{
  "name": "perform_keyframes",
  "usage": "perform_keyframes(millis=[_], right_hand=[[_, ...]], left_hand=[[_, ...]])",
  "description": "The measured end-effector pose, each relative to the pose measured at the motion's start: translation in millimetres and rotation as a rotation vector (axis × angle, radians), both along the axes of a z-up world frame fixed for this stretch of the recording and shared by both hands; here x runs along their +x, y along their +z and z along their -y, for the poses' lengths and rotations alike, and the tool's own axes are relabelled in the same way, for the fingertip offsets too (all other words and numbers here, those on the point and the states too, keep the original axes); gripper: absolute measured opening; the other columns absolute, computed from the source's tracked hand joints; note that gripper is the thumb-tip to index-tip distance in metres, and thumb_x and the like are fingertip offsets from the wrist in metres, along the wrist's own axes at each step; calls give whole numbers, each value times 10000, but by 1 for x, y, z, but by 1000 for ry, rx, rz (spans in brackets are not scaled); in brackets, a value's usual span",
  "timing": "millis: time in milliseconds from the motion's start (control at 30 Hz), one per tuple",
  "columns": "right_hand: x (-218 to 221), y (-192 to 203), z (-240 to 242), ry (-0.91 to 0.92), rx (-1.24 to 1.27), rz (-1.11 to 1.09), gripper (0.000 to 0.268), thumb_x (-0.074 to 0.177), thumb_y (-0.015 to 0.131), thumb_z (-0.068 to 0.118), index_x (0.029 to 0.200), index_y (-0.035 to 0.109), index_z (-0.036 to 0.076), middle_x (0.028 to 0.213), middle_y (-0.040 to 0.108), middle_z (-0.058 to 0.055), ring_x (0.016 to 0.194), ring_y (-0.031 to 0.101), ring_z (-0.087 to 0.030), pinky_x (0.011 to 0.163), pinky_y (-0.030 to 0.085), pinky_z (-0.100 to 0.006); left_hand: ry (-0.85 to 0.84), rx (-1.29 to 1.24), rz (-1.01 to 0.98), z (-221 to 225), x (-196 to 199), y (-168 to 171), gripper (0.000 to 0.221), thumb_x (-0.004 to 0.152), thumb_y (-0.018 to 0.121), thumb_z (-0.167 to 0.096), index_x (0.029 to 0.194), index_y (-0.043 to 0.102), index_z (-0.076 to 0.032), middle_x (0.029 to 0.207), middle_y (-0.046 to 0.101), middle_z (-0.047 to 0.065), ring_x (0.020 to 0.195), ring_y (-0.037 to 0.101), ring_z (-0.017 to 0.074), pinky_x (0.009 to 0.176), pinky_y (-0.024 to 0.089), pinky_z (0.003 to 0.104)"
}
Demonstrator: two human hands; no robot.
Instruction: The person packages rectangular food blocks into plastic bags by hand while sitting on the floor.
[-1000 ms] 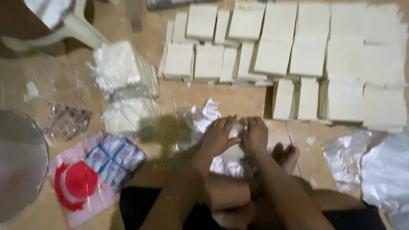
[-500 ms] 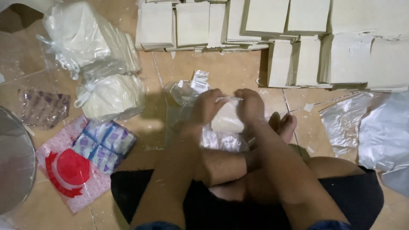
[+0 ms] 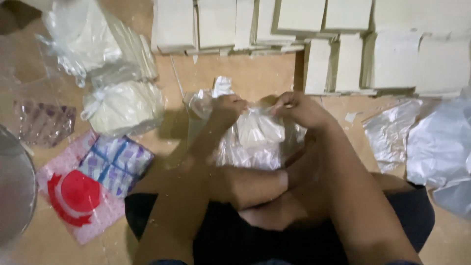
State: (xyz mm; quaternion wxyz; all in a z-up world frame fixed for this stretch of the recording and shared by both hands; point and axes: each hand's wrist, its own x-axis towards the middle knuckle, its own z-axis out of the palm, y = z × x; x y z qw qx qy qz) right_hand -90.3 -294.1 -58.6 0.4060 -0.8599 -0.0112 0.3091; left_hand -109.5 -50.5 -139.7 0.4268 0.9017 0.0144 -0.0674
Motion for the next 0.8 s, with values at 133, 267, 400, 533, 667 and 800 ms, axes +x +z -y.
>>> perform_keyframes(millis=[133, 267, 400, 533, 667, 800], right_hand=[[-9, 23, -23, 32, 594, -43, 204, 928, 675, 64, 1125, 689, 11, 1361, 587, -178, 1315, 483, -322, 1179, 332, -527], [-7, -17, -26, -26, 573, -65, 655, 879, 589, -128, 1488, 561, 114, 1137, 668, -38, 1076, 618, -153, 1012, 509, -315], [-7, -67, -20, -80, 522, 16, 672, 854, 725, -89, 1472, 566, 123, 923, 681, -69, 924, 668, -172, 893, 553, -319], [-9, -63, -29, -86, 344, 135, 565, 871, 748, -27, 1395, 633, 150, 889, 722, -57, 897, 704, -163, 819, 582, -291], [-15, -68, -34, -45, 91, 306, 378, 877, 724, -28, 1201, 766, 162, 934, 742, -98, 949, 742, -257, 808, 605, -352], [-20, -51, -38, -59, 13, 417, 246, 876, 770, 55, 1075, 798, 198, 922, 733, -53, 898, 742, -236, 761, 605, -331]], left_hand=[[268, -794, -459, 39, -9, 47, 154, 859, 629, -127, 958, 729, -65, 748, 621, 23, 691, 589, 120, 552, 408, 219], [-113, -175, -87, 34, -12, -1, 116, 785, 755, -210, 780, 669, -132, 597, 646, 40, 629, 680, 203, 594, 489, 307], [-49, -46, 99, 41, -25, 35, 298, 773, 847, -244, 970, 662, -118, 822, 722, 83, 850, 726, 345, 763, 576, 428], [-194, 213, 201, 42, -18, 37, 151, 862, 732, -271, 982, 694, -187, 761, 727, 1, 764, 756, 243, 746, 585, 380], [-459, 463, -80, 44, -10, 50, 245, 931, 493, -210, 917, 731, -152, 900, 739, 33, 823, 772, 236, 783, 592, 378], [-81, -78, -438, 37, -8, 22, 162, 932, 609, -263, 927, 764, -215, 879, 769, 46, 881, 768, 264, 823, 573, 328]])
